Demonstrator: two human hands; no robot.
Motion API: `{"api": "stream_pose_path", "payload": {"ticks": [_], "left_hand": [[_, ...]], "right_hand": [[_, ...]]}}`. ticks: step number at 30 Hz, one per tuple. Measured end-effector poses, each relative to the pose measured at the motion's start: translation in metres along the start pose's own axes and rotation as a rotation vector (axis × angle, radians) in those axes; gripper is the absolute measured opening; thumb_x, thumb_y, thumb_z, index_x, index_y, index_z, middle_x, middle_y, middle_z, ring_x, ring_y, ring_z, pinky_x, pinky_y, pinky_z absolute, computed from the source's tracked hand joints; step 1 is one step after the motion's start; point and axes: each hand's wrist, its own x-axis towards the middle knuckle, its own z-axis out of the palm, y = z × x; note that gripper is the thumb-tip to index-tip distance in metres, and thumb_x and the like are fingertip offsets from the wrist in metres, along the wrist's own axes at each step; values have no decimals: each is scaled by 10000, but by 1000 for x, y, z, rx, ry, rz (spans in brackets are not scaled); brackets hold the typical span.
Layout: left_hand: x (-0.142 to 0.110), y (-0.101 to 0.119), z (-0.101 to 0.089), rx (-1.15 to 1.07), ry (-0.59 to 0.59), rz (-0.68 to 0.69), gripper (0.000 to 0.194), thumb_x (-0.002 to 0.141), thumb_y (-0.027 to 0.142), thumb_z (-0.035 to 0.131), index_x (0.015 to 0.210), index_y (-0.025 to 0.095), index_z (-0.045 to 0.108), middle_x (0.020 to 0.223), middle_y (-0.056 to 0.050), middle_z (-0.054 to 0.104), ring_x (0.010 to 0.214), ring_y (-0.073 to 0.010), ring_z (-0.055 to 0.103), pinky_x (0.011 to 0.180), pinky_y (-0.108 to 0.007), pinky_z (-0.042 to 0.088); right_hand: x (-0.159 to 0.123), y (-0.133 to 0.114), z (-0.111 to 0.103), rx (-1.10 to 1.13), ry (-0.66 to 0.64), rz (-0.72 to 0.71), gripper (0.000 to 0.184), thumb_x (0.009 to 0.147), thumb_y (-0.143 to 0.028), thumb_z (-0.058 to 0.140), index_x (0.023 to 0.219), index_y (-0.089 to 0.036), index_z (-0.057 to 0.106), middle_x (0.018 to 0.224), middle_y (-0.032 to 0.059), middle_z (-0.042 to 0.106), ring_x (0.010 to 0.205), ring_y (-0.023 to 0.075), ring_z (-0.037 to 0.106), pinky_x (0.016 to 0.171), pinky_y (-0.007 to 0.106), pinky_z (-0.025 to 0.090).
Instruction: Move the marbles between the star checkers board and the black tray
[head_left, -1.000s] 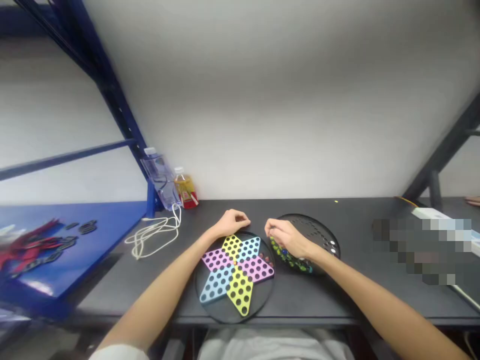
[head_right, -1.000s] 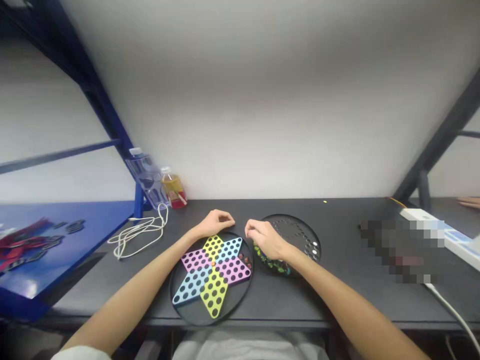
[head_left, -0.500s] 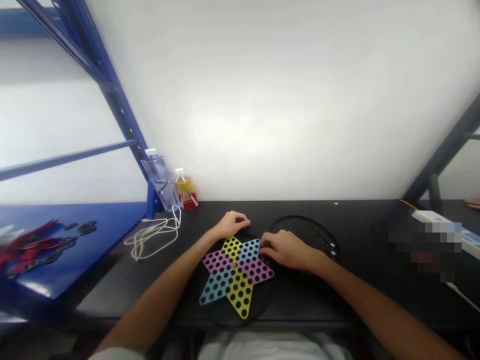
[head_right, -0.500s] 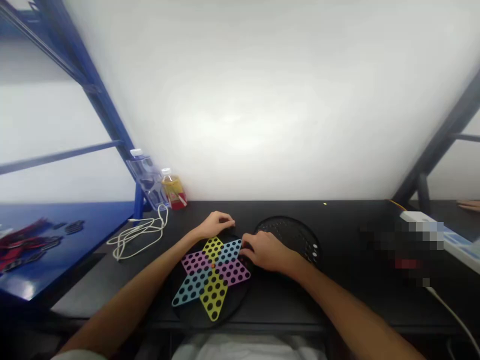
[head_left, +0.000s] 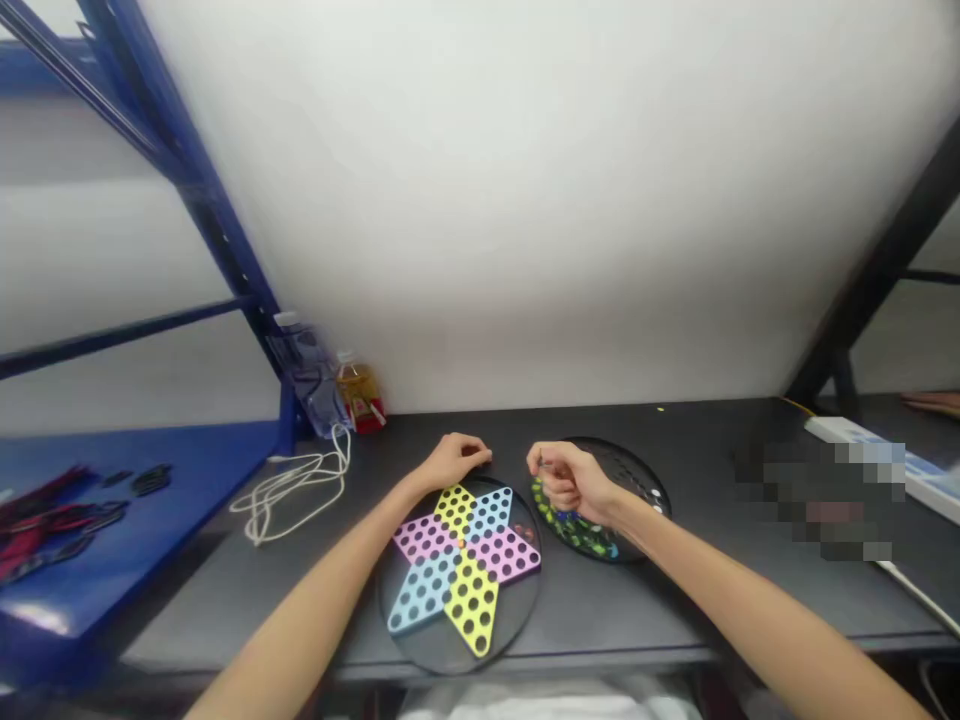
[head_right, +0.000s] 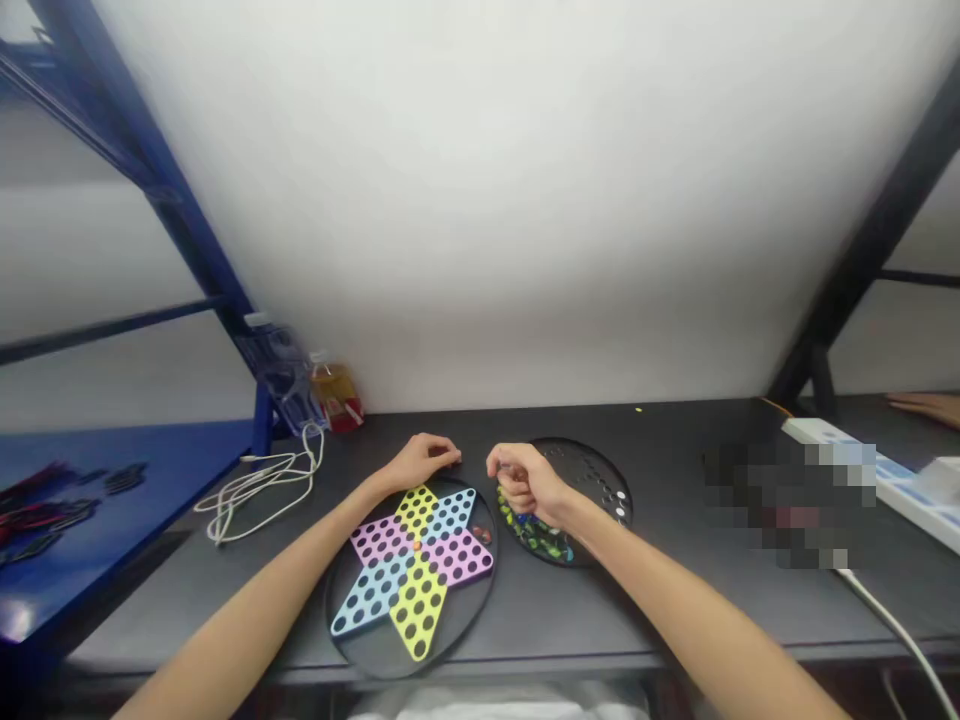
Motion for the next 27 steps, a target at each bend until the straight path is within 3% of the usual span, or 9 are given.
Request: {"api": "stream_pose_path", "payload": {"ticks": [2,5,7,10,13,15,18,27], "left_hand": [[0,0,0,0,2,2,346,837,460,552,807,164,729,742,-29,705,687,-157,612,654,-240,443],[-1,1,0,-1,3,5,346,835,464,554,809,167,730,748,-30,707,697,-160,617,666,-244,448],[-2,2,-1,-4,9,5,343,836,460,553,808,167,730,766,-31,712,713,-162,622,684,-246,453],[-3,4,-2,-4,4,-12,348,836,459,551,805,160,725,763,-34,712,707,-160,618,672,-244,453],[-4,6,-3,6,1,-23,354,834,465,551,804,157,723,748,-35,706,691,-158,612,653,-242,450],[-4,6,-3,4,0,-25,352,834,462,549,805,158,723,747,-36,704,697,-161,616,657,-244,453],[-3,6,-3,-3,-3,-31,348,833,456,546,805,156,722,741,-39,701,693,-163,618,658,-246,457],[-3,5,-2,4,9,-20,335,830,448,546,791,163,719,738,-33,701,695,-161,613,656,-246,454]], "right_hand": [[3,4,-1,175,-15,35,334,857,-502,406,690,-213,424,456,-108,217,365,65,105,378,216,112],[6,8,4,63,121,12,464,869,-542,430,566,-223,280,446,-94,199,371,61,129,393,235,108],[4,8,9,-238,209,-50,520,885,-538,445,520,-217,258,428,-79,212,379,65,183,418,244,147],[-3,2,17,-816,166,-180,528,934,-486,419,504,-179,408,456,-22,418,445,94,385,508,250,267],[-11,-5,25,-1271,76,-228,449,982,-396,359,678,-168,600,653,51,644,604,155,574,608,263,332],[-14,-8,28,-1452,13,-203,394,994,-343,335,831,-172,650,779,89,701,696,188,637,640,268,354],[-15,-9,31,-1578,-73,-167,351,994,-306,336,957,-173,659,872,119,721,791,218,672,688,274,388],[-17,-8,35,-1618,-127,-147,335,988,-336,359,998,-164,646,875,137,718,800,243,680,716,299,421]]}}
